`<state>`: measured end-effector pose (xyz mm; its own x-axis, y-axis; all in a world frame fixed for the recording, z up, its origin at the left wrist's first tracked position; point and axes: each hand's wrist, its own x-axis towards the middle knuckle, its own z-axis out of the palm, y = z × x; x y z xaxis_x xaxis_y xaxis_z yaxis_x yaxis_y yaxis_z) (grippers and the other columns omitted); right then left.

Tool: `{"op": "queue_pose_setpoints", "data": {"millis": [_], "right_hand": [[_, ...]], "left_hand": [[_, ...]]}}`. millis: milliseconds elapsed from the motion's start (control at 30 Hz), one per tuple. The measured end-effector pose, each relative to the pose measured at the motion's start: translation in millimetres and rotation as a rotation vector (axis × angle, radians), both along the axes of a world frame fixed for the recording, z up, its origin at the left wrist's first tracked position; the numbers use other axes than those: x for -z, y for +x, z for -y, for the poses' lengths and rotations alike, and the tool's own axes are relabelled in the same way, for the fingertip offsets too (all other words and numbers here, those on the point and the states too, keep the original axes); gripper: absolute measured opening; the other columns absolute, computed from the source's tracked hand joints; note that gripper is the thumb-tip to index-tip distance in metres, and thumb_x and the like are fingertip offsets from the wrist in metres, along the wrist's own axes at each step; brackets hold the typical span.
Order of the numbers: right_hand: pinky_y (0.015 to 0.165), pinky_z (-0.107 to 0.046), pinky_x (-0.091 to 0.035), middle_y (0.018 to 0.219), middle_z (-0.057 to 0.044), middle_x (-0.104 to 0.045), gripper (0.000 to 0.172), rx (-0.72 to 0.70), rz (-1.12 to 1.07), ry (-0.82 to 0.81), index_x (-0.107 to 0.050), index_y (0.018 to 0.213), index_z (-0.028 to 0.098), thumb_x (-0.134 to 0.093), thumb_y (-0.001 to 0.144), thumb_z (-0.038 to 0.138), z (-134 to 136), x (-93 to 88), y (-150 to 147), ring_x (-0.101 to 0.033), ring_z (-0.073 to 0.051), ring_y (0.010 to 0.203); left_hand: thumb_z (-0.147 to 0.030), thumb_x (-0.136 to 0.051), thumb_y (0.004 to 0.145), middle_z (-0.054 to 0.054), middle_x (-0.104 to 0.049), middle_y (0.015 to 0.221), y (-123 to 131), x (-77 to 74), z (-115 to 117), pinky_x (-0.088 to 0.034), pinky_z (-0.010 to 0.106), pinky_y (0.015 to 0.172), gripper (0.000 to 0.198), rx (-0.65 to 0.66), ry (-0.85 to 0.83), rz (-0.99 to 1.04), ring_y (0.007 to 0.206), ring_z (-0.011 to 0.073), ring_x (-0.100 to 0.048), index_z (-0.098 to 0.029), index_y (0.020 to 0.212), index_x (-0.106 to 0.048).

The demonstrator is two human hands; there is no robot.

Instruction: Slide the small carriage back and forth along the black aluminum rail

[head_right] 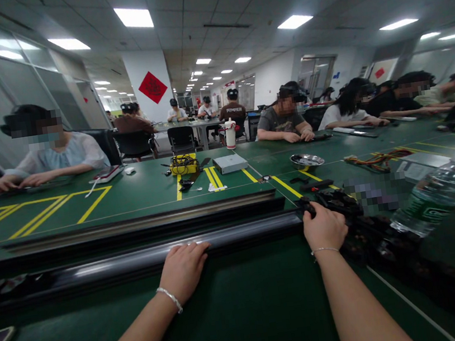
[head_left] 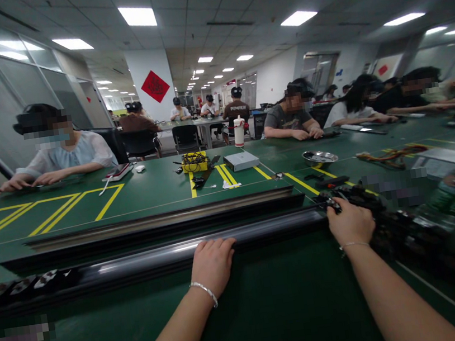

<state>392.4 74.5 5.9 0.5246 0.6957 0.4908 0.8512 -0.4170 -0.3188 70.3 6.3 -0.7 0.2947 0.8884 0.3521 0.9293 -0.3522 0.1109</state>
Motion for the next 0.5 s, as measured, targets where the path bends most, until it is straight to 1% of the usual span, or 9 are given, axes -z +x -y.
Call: {"op": "queue_pose_setpoints", "data": {"millis": [300,500], "right_hand": [[0.071,-0.034,-0.035,0.094,-0.007,-0.062,0.035,-0.018,0.008,0.024,-0.059,0.105,0.020,-0.045,0.075,0.033,-5.1,7.8,6.1,-0.047,-0.024,0.087],[0.069,-0.033,-0.036,0.093,-0.008,-0.062,0.035,-0.011,-0.001,0.024,-0.059,0.105,0.020,-0.045,0.075,0.032,-4.5,6.4,4.6,-0.048,-0.024,0.087]], "left_hand": [[-0.025,-0.038,0.085,0.001,-0.063,0.094,-0.3,0.8,-0.5,-0.034,0.033,0.079,0.025,0.002,0.017,-0.011,0.090,0.0167,-0.055,-0.028,0.105,-0.051],[-0.024,-0.039,0.084,0.000,-0.063,0.095,-0.1,-0.2,0.2,-0.034,0.033,0.079,0.024,0.002,0.016,-0.006,0.090,0.0165,-0.055,-0.028,0.104,-0.052]]}}
